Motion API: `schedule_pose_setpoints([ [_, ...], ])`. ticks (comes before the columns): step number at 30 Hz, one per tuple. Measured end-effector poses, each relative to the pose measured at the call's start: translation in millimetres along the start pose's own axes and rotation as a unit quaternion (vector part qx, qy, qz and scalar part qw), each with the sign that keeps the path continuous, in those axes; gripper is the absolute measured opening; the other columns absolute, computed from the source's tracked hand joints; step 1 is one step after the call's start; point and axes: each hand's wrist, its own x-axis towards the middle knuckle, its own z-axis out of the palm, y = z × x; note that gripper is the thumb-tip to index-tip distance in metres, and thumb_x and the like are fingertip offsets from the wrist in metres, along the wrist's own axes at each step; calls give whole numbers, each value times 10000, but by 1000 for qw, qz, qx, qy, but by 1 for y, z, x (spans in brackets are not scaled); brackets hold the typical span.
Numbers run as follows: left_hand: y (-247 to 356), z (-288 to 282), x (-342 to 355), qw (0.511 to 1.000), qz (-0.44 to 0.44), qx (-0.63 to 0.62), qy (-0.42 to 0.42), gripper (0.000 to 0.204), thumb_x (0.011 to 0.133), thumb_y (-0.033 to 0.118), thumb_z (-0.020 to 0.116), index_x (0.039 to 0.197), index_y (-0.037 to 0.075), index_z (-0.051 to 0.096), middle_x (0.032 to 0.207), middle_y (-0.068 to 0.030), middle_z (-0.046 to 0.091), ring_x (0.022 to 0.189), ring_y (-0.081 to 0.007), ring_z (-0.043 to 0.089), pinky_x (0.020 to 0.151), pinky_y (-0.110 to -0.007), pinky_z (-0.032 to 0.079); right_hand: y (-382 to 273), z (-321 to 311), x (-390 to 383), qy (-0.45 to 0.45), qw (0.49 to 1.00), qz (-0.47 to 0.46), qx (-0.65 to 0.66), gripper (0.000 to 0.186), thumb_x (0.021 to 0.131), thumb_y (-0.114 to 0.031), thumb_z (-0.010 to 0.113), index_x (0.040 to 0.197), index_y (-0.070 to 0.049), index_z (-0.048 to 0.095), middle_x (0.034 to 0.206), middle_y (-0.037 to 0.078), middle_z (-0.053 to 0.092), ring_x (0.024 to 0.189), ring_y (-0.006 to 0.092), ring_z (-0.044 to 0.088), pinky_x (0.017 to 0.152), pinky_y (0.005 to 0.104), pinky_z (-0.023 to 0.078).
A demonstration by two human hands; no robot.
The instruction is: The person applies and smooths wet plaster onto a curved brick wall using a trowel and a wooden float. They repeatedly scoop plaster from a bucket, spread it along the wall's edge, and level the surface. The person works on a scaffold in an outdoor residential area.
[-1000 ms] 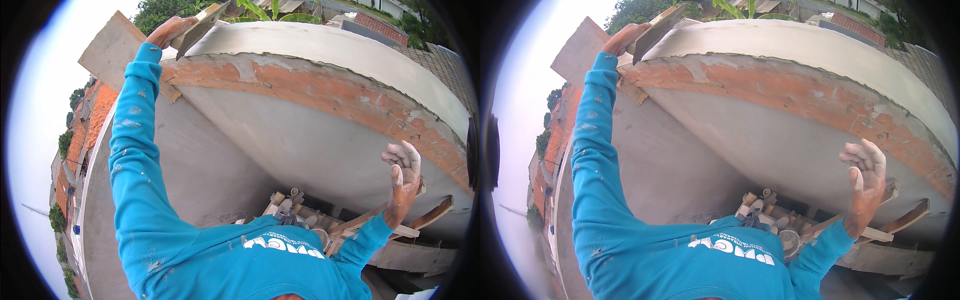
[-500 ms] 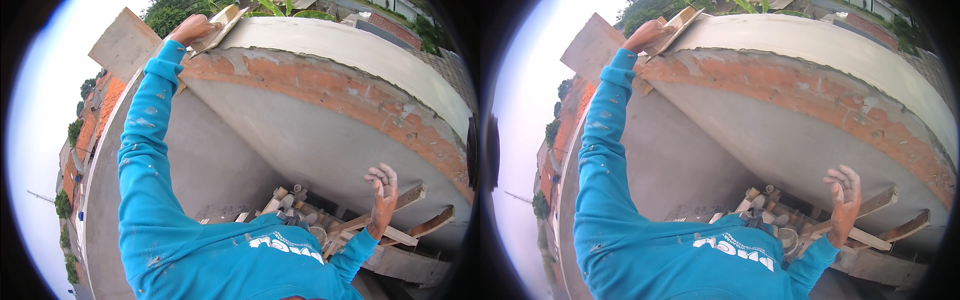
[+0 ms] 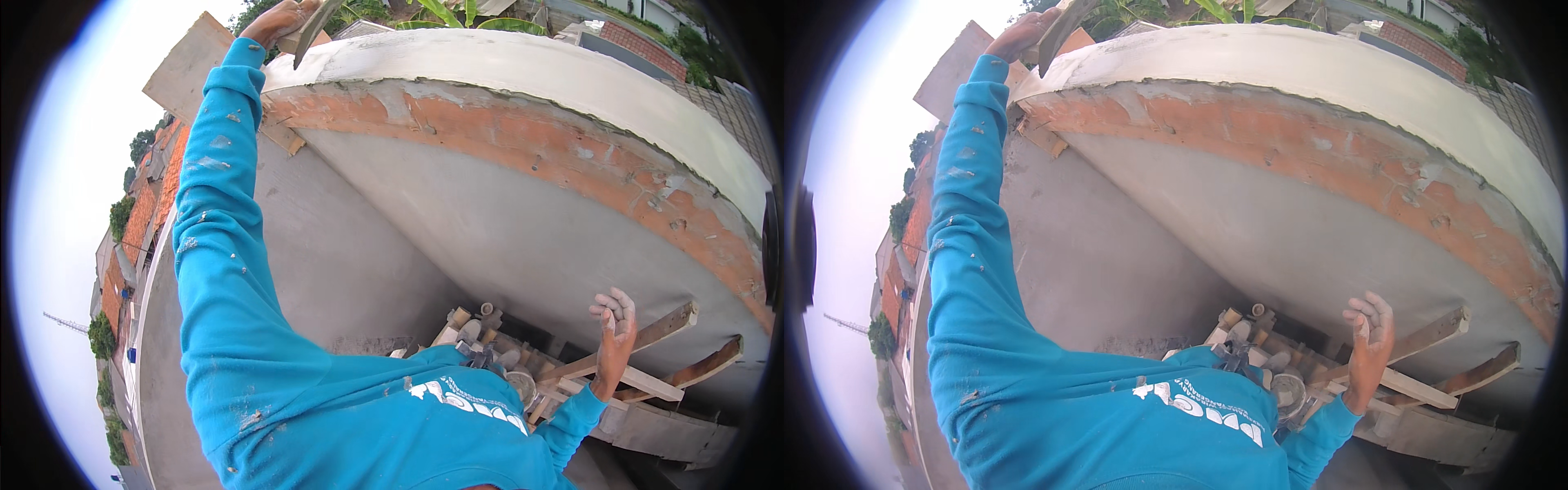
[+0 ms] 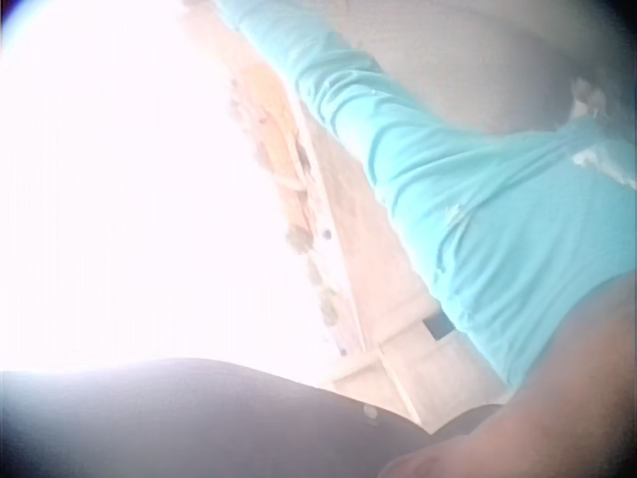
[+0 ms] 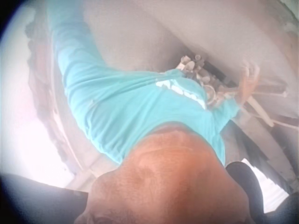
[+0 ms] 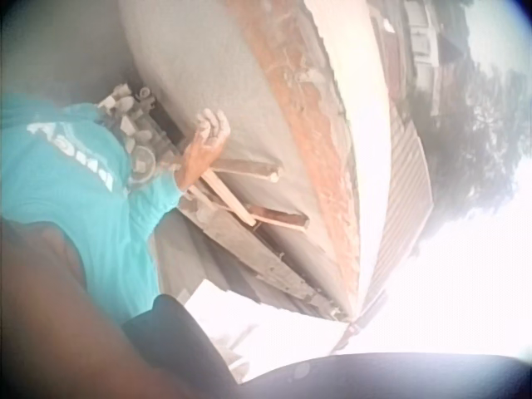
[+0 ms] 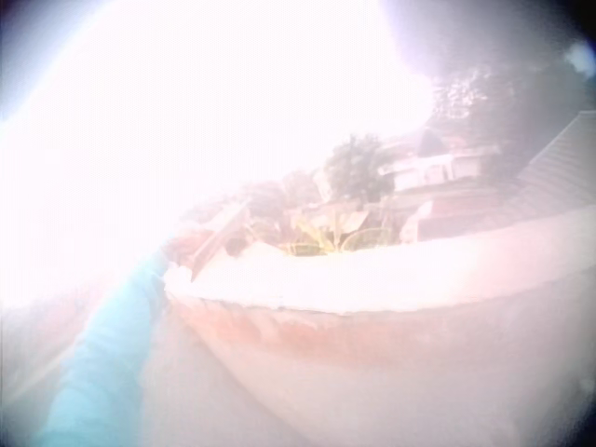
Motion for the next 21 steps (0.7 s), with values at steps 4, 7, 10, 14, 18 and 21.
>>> schedule_pose_setpoints([
  [4,-90,-6,25,995,-100,-14,-13,688,948,605,494,1055,-47,684,955,-188,683,828,-214,668,712,-390,529,26,10,-1,2,999,33,-2,492,957,-326,618,1283,24,503,1070,141,629,900,193,601,861,329,486],
  [7,-137,-2,43,990,-125,8,-64,699,938,612,512,1084,-47,694,978,-189,681,831,-237,661,709,-398,525,40,34,2,1,999,41,16,487,944,-307,638,1281,20,509,1059,132,635,878,180,606,849,324,497],
  [10,-168,1,48,987,-152,-5,-51,688,936,611,517,1068,-37,709,987,-181,688,839,-244,663,716,-386,521,45,62,8,-29,998,53,23,438,958,-244,607,1285,26,495,1064,137,632,883,181,607,844,322,503],
  [14,-202,6,70,988,-140,-19,-62,663,937,596,524,1073,-25,713,997,-174,694,841,-239,661,719,-377,515,47,96,7,-57,995,69,33,361,971,-133,553,1282,37,485,1073,148,631,899,179,604,846,314,503],
  [18,-203,10,78,985,-161,-13,-52,631,948,556,538,1066,-40,709,1019,-174,697,851,-217,665,721,-372,523,57,116,1,-56,995,73,29,485,952,-321,630,1273,22,507,1060,132,640,882,181,617,822,318,507],
  [21,-230,13,81,985,-167,-16,-43,635,945,547,550,1065,-58,701,1012,-174,696,848,-211,666,708,-375,526,60,123,-6,-56,995,85,16,499,949,-344,632,1267,22,512,1054,133,644,881,179,618,814,316,508],
])
